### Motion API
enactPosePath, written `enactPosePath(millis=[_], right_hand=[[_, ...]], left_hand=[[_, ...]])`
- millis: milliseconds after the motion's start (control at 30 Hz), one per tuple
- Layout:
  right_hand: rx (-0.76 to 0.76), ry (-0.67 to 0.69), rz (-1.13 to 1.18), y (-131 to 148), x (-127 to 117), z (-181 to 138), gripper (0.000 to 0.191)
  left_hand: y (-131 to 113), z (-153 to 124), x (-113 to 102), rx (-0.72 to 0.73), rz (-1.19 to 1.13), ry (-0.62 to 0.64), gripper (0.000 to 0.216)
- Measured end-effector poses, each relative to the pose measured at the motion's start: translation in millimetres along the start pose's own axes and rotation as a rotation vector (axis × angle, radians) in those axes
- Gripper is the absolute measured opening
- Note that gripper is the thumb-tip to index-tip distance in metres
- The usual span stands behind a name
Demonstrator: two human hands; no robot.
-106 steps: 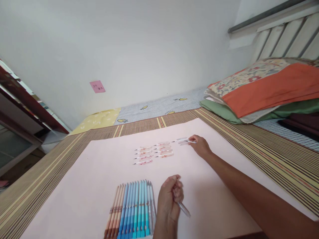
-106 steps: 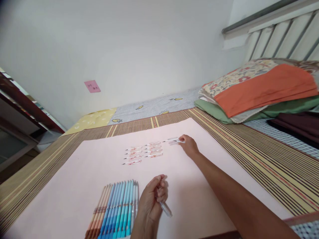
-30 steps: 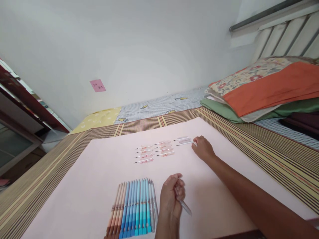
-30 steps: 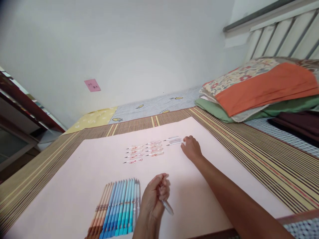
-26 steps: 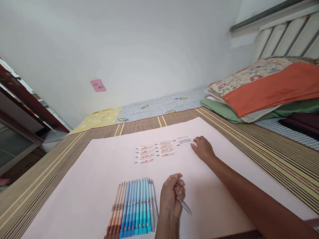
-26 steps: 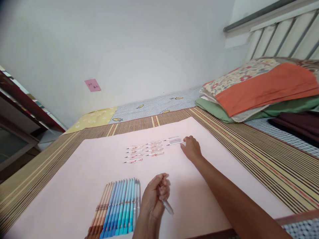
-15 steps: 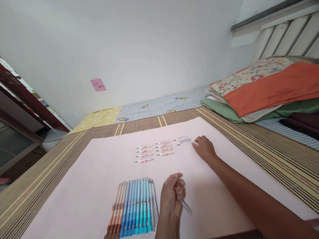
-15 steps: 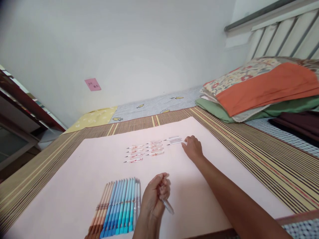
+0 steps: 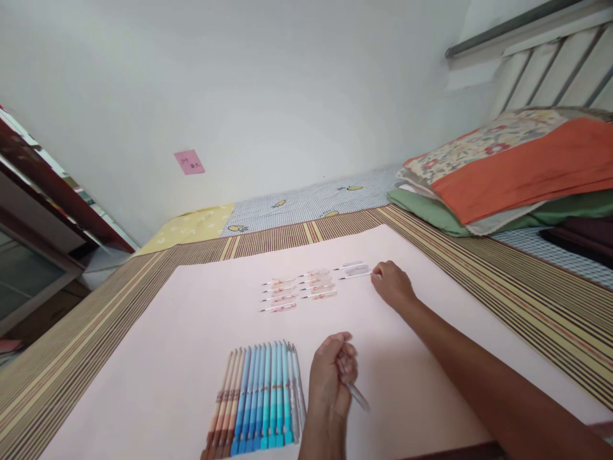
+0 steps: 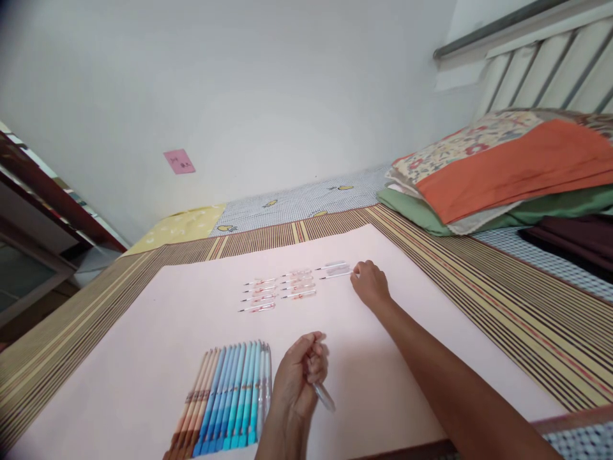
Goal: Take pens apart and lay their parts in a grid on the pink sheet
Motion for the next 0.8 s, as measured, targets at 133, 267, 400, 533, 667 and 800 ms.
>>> enactPosePath(millis=[133,267,400,533,667,800], right_hand=[[-0.011,0.016,0.029,-6,-3,9,0.022],[-0.035,0.053,0.039,-8,-3,20,0.019],[-0.041,0.076,0.034,-8,-2,26,0.019],[-0.047,0.081,0.033,-8,-2,27,0.019],[-0.056,0.097,0.016,-7,-2,27,0.018],[-0.075,0.114,-0.032,-8,-2,28,0.019]], left_hand=[[-1,0,1,-0.002,-0.003,0.005,0.052],[-1,-1,1,-0.005,-0.002,-0.007,0.055],[-1,-1,2,-0.004,0.005,-0.003,0.056],[-1,-1,2,-0.001,0.012,-0.011,0.056],[-3,-3,3,-0.003,0.012,-0.012,0.056],[-3,-3,4,-0.002,0.013,-0.002,0.056]])
Point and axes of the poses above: each hand's wrist, its own z-axis towards the middle knuckle, its own x-axis out of the palm, y = z × x, the point moved 3 cm from there along z, towards the middle knuckle, and after that the axes turned 7 degrees about z, right-handed, at the moved point
